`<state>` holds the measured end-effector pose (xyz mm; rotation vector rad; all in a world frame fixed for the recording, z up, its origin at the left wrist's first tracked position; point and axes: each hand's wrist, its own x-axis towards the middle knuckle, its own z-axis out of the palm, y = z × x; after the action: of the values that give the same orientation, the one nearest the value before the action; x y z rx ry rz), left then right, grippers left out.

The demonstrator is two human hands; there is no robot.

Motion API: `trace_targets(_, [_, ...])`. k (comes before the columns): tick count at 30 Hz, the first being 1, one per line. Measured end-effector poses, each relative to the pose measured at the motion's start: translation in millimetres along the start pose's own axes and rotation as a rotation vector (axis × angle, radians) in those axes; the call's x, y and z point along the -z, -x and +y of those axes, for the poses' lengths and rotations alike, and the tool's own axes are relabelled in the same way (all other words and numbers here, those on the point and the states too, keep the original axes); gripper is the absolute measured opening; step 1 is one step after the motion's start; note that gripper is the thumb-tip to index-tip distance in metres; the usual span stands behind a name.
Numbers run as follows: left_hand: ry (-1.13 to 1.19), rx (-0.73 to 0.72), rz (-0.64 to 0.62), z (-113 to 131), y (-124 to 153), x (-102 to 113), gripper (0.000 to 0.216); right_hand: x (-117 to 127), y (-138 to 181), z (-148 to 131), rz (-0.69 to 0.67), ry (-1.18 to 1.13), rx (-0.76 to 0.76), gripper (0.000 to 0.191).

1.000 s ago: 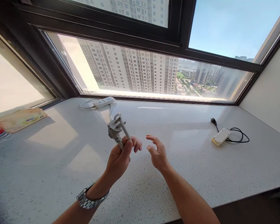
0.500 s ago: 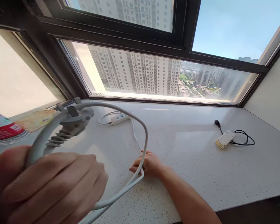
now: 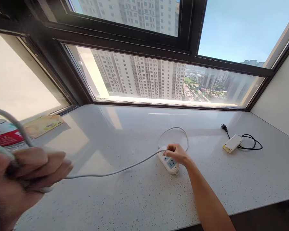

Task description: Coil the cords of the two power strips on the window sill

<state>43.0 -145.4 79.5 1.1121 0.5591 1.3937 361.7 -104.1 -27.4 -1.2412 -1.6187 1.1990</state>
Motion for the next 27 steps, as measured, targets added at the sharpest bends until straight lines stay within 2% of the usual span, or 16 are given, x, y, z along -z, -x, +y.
trace_targets(2, [-0.363, -0.163, -0.135, -24, -10, -12, 0.060, -16, 3, -10, -0.125, -0.255, -0.014, 0.028])
trace_targets(3, [-0.505, -0.201, -0.218, -38, -15, -21, 0.059, -21, 3, -14, -0.142, -0.356, -0.025, 0.029])
trace_targets(5, [-0.733, -0.215, -0.370, -68, -24, -40, 0.058, -27, 3, -18, -0.096, -0.542, -0.022, 0.033])
trace_targets(7, [-0.836, -0.202, -0.505, -98, -32, -56, 0.053, -26, 2, -19, 0.010, -0.740, 0.026, 0.039])
trace_targets(8, [-0.846, -0.192, -0.523, -111, -35, -62, 0.052, -24, 2, -20, 0.069, -0.830, 0.061, 0.041])
trace_targets(11, [-0.786, -0.120, -0.437, -143, -42, -72, 0.050, -18, 4, -21, 0.212, -0.964, 0.157, 0.041])
trace_targets(14, [-0.728, -0.049, -0.364, -161, -43, -74, 0.053, -25, 10, -22, 0.288, -0.871, 0.223, 0.037])
trace_targets(18, [-0.653, 0.019, -0.460, -167, -34, -74, 0.053, -50, 14, -23, 0.377, -0.691, 0.324, 0.030])
trace_targets(20, [-0.618, 0.026, -0.457, -168, -30, -75, 0.050, -61, 15, -23, 0.401, -0.647, 0.368, 0.031])
trace_targets(25, [-0.533, 0.033, -0.217, -172, -27, -78, 0.040, -74, 12, -20, 0.352, -0.435, 0.479, 0.053])
trace_targets(27, [-0.460, 0.038, -0.160, -172, -29, -78, 0.045, -75, 10, -17, 0.381, -0.298, 0.510, 0.053])
